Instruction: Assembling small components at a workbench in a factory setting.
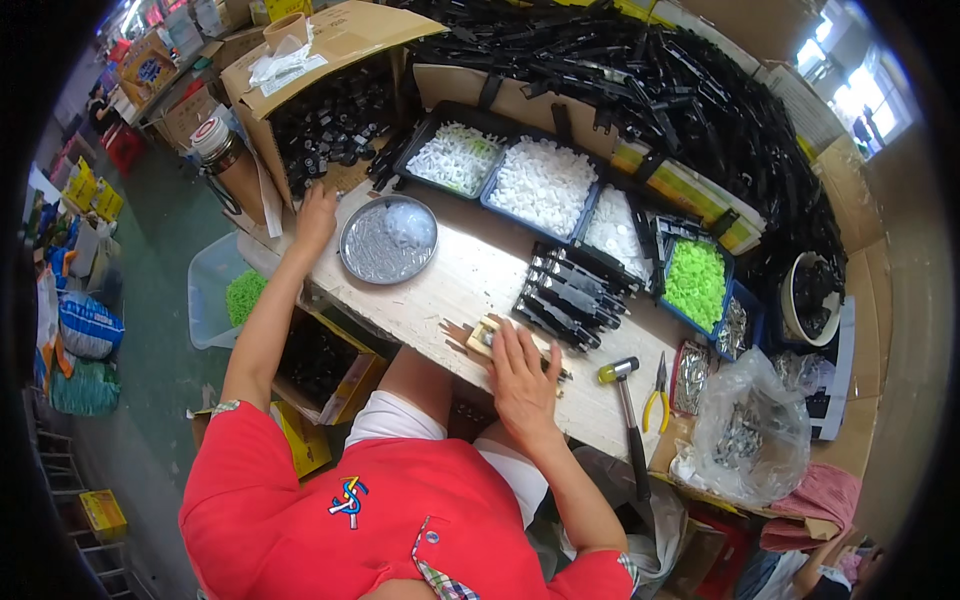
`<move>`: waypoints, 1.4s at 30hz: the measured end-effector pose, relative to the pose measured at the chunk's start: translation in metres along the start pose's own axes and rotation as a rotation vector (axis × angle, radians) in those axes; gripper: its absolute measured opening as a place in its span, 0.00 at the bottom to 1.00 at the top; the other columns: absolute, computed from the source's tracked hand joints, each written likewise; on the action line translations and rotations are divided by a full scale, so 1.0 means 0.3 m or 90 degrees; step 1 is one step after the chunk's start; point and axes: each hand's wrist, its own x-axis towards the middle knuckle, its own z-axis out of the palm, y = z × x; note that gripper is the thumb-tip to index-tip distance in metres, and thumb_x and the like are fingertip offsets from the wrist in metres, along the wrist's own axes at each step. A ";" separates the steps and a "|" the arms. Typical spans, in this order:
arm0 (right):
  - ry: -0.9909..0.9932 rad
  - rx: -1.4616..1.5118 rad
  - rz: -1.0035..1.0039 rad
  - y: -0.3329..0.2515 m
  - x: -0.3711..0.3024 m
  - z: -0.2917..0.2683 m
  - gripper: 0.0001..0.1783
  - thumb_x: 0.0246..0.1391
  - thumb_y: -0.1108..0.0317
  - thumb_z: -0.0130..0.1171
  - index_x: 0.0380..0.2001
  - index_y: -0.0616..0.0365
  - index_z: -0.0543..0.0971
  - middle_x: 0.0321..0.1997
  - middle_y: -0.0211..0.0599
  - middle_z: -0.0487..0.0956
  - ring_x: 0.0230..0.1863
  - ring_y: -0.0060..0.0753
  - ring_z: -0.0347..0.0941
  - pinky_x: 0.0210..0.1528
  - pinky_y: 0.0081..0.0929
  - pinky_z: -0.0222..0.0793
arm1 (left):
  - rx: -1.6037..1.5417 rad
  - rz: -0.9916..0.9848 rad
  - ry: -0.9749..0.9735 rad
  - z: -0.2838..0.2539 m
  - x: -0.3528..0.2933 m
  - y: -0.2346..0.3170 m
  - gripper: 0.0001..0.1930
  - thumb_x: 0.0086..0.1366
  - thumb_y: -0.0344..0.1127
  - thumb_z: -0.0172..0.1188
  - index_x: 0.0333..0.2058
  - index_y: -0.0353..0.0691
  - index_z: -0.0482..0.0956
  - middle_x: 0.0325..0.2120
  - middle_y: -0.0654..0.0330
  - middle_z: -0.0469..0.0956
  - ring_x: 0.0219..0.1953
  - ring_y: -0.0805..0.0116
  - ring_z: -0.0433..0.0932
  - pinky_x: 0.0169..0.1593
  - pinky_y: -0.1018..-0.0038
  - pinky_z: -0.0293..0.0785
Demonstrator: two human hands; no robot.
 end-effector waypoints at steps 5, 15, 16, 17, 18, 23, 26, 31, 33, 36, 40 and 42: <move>0.000 0.008 -0.018 -0.014 0.024 0.024 0.28 0.49 0.61 0.53 0.54 0.54 0.65 0.61 0.29 0.62 0.61 0.30 0.56 0.63 0.46 0.37 | -0.427 -0.249 -0.064 -0.056 0.079 0.070 0.12 0.58 0.35 0.52 0.35 0.32 0.75 0.24 0.57 0.74 0.27 0.65 0.73 0.31 0.69 0.70; 0.289 0.624 0.203 0.058 0.049 0.014 0.07 0.54 0.73 0.50 0.34 0.63 0.75 0.39 0.40 0.76 0.40 0.37 0.70 0.44 0.26 0.64 | -0.797 -0.130 -0.655 -0.460 0.014 0.674 0.07 0.57 0.34 0.57 0.31 0.36 0.78 0.20 0.67 0.75 0.19 0.84 0.68 0.19 0.87 0.61; 0.288 0.625 0.207 0.058 0.050 0.016 0.07 0.54 0.73 0.50 0.34 0.63 0.75 0.39 0.40 0.76 0.40 0.37 0.70 0.44 0.26 0.64 | -0.797 -0.082 -0.662 -0.438 -0.006 0.705 0.08 0.56 0.35 0.58 0.31 0.36 0.78 0.20 0.67 0.75 0.19 0.83 0.68 0.19 0.85 0.62; 0.284 0.622 0.202 0.055 0.051 0.020 0.07 0.55 0.73 0.50 0.34 0.63 0.75 0.38 0.40 0.76 0.40 0.37 0.70 0.43 0.26 0.64 | -0.795 -0.091 -0.690 -0.400 -0.039 0.727 0.08 0.56 0.35 0.59 0.30 0.36 0.78 0.19 0.67 0.75 0.19 0.82 0.68 0.19 0.84 0.63; 0.281 0.619 0.195 0.052 0.054 0.022 0.07 0.55 0.72 0.50 0.34 0.63 0.75 0.38 0.40 0.76 0.40 0.37 0.70 0.43 0.26 0.64 | -0.792 -0.099 -0.717 -0.374 -0.062 0.748 0.08 0.55 0.35 0.60 0.29 0.36 0.78 0.19 0.66 0.75 0.18 0.82 0.69 0.20 0.83 0.64; 0.257 0.621 0.200 0.051 0.035 0.015 0.08 0.56 0.72 0.49 0.35 0.64 0.76 0.40 0.38 0.75 0.42 0.32 0.69 0.47 0.24 0.62 | -0.597 0.091 -0.606 -0.398 -0.097 0.820 0.10 0.53 0.35 0.60 0.28 0.31 0.77 0.16 0.56 0.76 0.17 0.74 0.74 0.22 0.77 0.69; 0.271 0.594 0.191 0.049 0.035 0.015 0.08 0.56 0.72 0.49 0.35 0.63 0.76 0.39 0.38 0.76 0.41 0.33 0.70 0.45 0.25 0.63 | -0.620 0.076 -0.609 -0.374 -0.120 0.816 0.11 0.53 0.35 0.60 0.28 0.31 0.77 0.16 0.57 0.76 0.17 0.75 0.74 0.22 0.78 0.69; 0.287 0.562 0.154 0.051 0.038 0.019 0.07 0.54 0.71 0.51 0.32 0.63 0.75 0.36 0.42 0.75 0.38 0.41 0.69 0.41 0.29 0.64 | -0.688 -0.022 -0.646 -0.360 -0.132 0.821 0.09 0.54 0.32 0.60 0.30 0.32 0.78 0.16 0.59 0.76 0.17 0.78 0.72 0.21 0.80 0.68; 0.287 0.556 0.158 0.054 0.035 0.021 0.07 0.54 0.72 0.51 0.32 0.63 0.75 0.36 0.41 0.75 0.38 0.41 0.69 0.40 0.29 0.63 | -0.655 0.026 -0.605 -0.360 -0.126 0.828 0.08 0.55 0.31 0.59 0.31 0.33 0.79 0.16 0.60 0.76 0.17 0.79 0.72 0.21 0.81 0.67; 0.272 0.553 0.162 0.052 0.035 0.016 0.07 0.54 0.72 0.50 0.33 0.63 0.75 0.37 0.40 0.76 0.39 0.39 0.70 0.42 0.28 0.64 | -0.627 -0.029 -0.660 -0.357 -0.108 0.800 0.05 0.55 0.29 0.59 0.31 0.35 0.80 0.15 0.64 0.74 0.15 0.81 0.68 0.18 0.83 0.62; 0.292 0.552 0.157 0.041 0.052 0.018 0.06 0.53 0.72 0.51 0.32 0.63 0.75 0.36 0.40 0.75 0.37 0.41 0.69 0.40 0.29 0.63 | -0.951 -0.313 -0.745 -0.289 -0.149 0.750 0.03 0.52 0.28 0.62 0.28 0.36 0.80 0.14 0.69 0.72 0.15 0.85 0.61 0.17 0.85 0.54; 0.287 0.552 0.161 0.037 0.047 0.013 0.06 0.53 0.72 0.51 0.32 0.63 0.75 0.36 0.40 0.75 0.37 0.40 0.69 0.40 0.29 0.63 | -0.959 -0.294 -0.726 -0.280 -0.169 0.755 0.03 0.53 0.28 0.62 0.27 0.37 0.80 0.15 0.69 0.72 0.15 0.85 0.63 0.18 0.86 0.56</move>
